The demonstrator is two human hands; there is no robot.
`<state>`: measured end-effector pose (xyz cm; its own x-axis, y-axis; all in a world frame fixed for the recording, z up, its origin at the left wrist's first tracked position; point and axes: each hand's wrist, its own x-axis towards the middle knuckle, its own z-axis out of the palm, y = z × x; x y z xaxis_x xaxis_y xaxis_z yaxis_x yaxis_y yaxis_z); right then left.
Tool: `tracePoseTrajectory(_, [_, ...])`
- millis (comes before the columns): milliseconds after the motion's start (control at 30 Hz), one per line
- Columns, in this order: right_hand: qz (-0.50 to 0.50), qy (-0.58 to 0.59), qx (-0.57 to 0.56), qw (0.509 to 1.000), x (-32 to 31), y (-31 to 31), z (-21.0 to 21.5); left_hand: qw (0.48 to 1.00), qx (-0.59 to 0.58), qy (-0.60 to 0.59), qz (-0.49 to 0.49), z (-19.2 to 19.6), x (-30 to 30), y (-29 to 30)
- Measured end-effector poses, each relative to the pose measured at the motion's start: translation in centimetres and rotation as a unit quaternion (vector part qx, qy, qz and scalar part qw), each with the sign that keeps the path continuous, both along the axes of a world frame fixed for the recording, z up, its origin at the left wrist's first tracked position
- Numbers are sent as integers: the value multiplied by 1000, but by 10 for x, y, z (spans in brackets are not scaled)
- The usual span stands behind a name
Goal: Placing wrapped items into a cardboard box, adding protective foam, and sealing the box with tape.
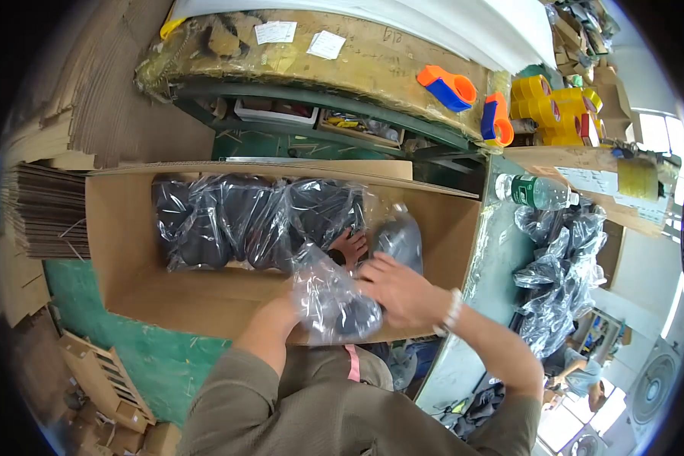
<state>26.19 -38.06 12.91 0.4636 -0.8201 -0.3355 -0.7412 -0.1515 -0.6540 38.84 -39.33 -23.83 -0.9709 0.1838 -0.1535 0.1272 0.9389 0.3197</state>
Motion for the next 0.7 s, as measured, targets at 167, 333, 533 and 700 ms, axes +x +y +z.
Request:
tracePoseTrajectory(167, [160, 239, 45, 957, -19, 31, -192, 989, 0, 128, 76, -4, 31, -21])
tracePoseTrajectory(333, [192, 236, -5, 953, -48, 95, -293, 995, 31, -90, 13, 54, 10, -33])
tracePoseTrajectory(533, [91, 298, 133, 941, -1, 71, -261, 992, 22, -85, 94, 53, 34, -4])
tracePoseTrajectory(700, [-315, 312, -17, 896, -16, -2, -200, 990, 12, -83, 112, 61, 28, -2])
